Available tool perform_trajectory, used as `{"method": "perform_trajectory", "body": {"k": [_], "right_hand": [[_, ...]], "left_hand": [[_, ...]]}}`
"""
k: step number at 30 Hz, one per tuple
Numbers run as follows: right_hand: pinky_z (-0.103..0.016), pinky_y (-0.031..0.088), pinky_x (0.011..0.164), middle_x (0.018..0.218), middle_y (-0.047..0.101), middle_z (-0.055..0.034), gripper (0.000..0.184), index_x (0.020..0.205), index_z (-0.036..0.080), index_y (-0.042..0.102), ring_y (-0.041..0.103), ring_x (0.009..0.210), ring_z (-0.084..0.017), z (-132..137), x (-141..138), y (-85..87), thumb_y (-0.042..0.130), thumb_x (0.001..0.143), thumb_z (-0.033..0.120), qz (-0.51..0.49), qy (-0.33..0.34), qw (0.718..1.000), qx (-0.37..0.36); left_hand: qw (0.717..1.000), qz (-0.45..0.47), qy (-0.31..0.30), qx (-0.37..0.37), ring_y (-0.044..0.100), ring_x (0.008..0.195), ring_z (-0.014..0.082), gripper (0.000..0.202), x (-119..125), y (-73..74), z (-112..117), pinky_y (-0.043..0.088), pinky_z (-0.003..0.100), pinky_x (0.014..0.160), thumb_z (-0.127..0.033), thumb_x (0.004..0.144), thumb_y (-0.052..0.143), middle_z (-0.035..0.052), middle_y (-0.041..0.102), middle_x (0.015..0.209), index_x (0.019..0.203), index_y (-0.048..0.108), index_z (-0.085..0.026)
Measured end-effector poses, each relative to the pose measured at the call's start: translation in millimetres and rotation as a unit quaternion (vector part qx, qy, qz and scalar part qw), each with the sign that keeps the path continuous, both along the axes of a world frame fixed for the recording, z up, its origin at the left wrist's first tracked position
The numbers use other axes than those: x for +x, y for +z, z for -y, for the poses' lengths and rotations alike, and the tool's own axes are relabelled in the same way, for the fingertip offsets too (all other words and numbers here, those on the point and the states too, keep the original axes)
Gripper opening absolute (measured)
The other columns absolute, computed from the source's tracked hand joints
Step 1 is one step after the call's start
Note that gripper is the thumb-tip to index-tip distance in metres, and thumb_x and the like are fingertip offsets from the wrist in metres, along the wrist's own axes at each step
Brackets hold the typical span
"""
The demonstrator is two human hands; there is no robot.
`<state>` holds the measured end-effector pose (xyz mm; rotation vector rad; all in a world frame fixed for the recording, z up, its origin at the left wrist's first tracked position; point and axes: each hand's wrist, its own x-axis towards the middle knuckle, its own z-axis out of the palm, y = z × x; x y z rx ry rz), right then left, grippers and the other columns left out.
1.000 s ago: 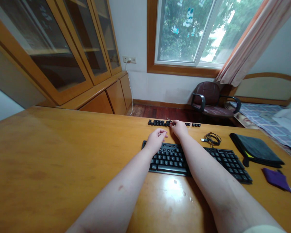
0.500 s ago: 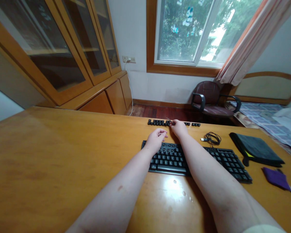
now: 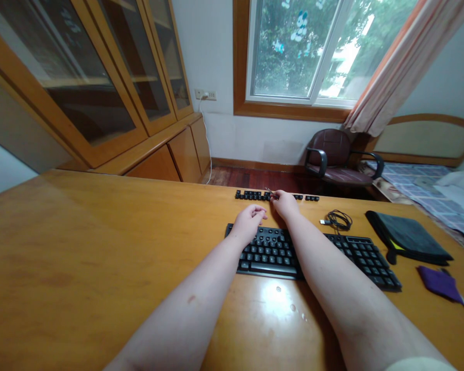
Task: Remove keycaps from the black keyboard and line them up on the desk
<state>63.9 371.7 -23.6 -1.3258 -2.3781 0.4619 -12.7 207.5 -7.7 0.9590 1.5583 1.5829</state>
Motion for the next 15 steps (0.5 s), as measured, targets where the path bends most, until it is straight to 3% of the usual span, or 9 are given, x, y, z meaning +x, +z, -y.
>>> {"method": "perform_trajectory", "body": {"k": [4, 8, 15], "right_hand": [[-0.026, 0.041, 0.071, 0.089, 0.068, -0.0063, 0.019, 0.090, 0.021, 0.066, 0.060, 0.082, -0.019, 2.5, -0.3, -0.5, 0.057, 0.075, 0.028, -0.028, -0.008, 1.000, -0.006], [-0.030, 0.042, 0.071, 0.085, 0.066, -0.0078, 0.025, 0.083, 0.018, 0.065, 0.058, 0.079, -0.020, 5.3, 2.6, 6.1, 0.054, 0.075, 0.039, -0.116, -0.004, 0.993, 0.013], [-0.032, 0.043, 0.069, 0.076, 0.063, -0.0064, 0.035, 0.087, 0.015, 0.066, 0.056, 0.072, -0.020, 2.5, 41.6, 46.8, 0.037, 0.080, 0.034, -0.312, 0.001, 0.950, -0.004]], "left_hand": [[1.000, -0.002, 0.000, -0.003, 0.056, 0.066, 0.0119, 0.013, 0.9, 2.4, 0.6, 0.044, 0.024, 0.064, -0.026, 0.080, 0.051, 0.0039, 0.065, 0.075, 0.084, 0.058, -0.015], [1.000, -0.009, -0.004, -0.004, 0.057, 0.068, 0.0125, 0.013, 1.6, 3.1, 0.8, 0.044, 0.024, 0.064, -0.026, 0.080, 0.051, 0.0038, 0.064, 0.076, 0.084, 0.057, -0.015], [0.997, -0.069, -0.029, -0.007, 0.059, 0.070, 0.0134, 0.016, 0.6, -4.9, -1.3, 0.045, 0.026, 0.067, -0.027, 0.081, 0.050, 0.0060, 0.067, 0.081, 0.088, 0.058, -0.014]]}}
